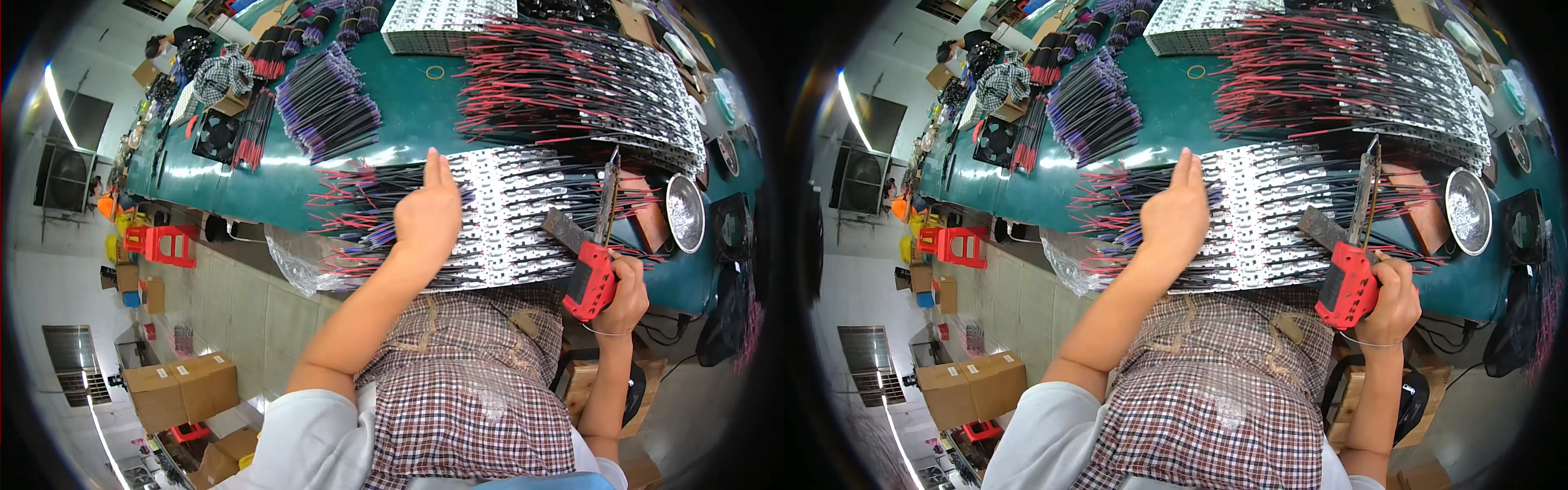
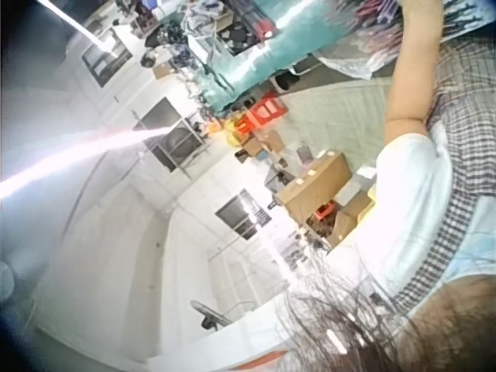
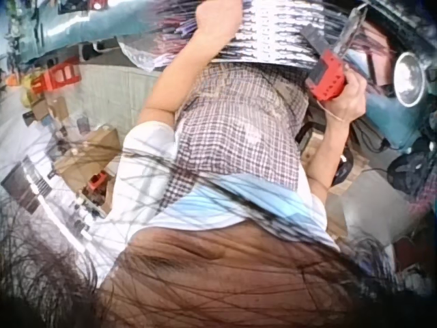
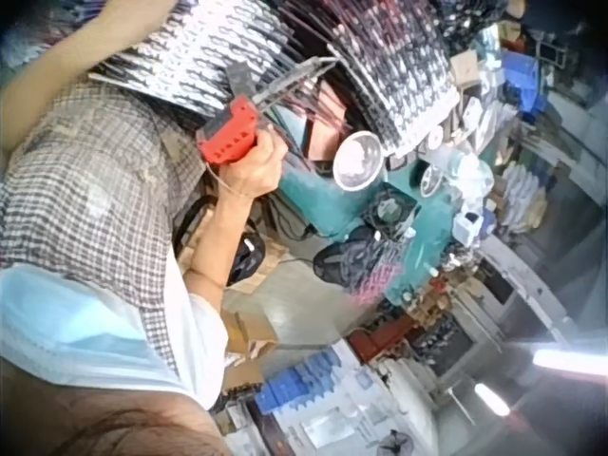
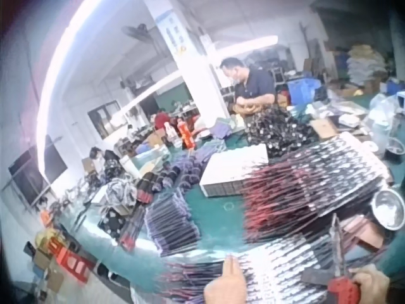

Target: The person arranges LED strips on a workbench, gathers the attached wire ends by hand, and solders them using a soldering iron.

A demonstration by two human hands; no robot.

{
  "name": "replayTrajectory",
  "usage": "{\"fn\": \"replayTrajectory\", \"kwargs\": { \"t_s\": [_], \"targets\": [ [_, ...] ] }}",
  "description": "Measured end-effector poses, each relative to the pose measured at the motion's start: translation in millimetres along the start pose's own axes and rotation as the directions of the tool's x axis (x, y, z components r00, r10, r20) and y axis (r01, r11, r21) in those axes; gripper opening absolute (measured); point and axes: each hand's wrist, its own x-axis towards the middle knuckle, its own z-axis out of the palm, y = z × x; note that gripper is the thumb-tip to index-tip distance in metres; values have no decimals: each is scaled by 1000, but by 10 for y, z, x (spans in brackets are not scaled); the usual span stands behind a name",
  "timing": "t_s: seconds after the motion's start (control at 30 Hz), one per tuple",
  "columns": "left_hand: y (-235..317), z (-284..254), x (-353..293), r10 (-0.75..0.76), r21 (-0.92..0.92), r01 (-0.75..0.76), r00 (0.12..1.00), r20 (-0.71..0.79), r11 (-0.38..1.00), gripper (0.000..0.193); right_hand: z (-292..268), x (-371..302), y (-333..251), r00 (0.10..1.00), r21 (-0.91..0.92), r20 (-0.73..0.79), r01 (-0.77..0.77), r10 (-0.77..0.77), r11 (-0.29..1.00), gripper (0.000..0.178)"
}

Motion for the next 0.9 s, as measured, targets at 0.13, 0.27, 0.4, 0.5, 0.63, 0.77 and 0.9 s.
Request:
{"fn": "replayTrajectory", "kwargs": {
  "t_s": [0.13,0.27,0.4,0.5,0.63,0.77,0.9],
  "targets": [
    [-193,2,-92,-47,-167,36,997,-63,985,64,0,38,5,1000,-15,15,-5,5,1000,37],
    [-266,-98,-91,-104,-190,98,994,-22,977,62,4,82,-6,999,-12,35,-2,2,1000,37],
    [-474,-66,-156,-201,-161,191,978,-49,968,58,-12,87,-24,999,-26,48,-20,21,999,37],
    [-620,-68,-209,-200,-139,187,976,-87,973,56,-19,72,-27,999,-23,50,-18,19,1000,38],
    [-859,-222,-329,-299,45,298,954,25,954,48,-14,50,-7,998,-12,54,-24,25,1000,38],
    [-1287,-778,-474,-328,138,349,932,-151,927,45,-24,68,8,998,-15,56,-11,12,1000,39],
    [-791,-1544,-413,-179,-307,11,833,-523,952,34,-25,34,20,997,-28,75,-19,21,999,40]
  ]
}}
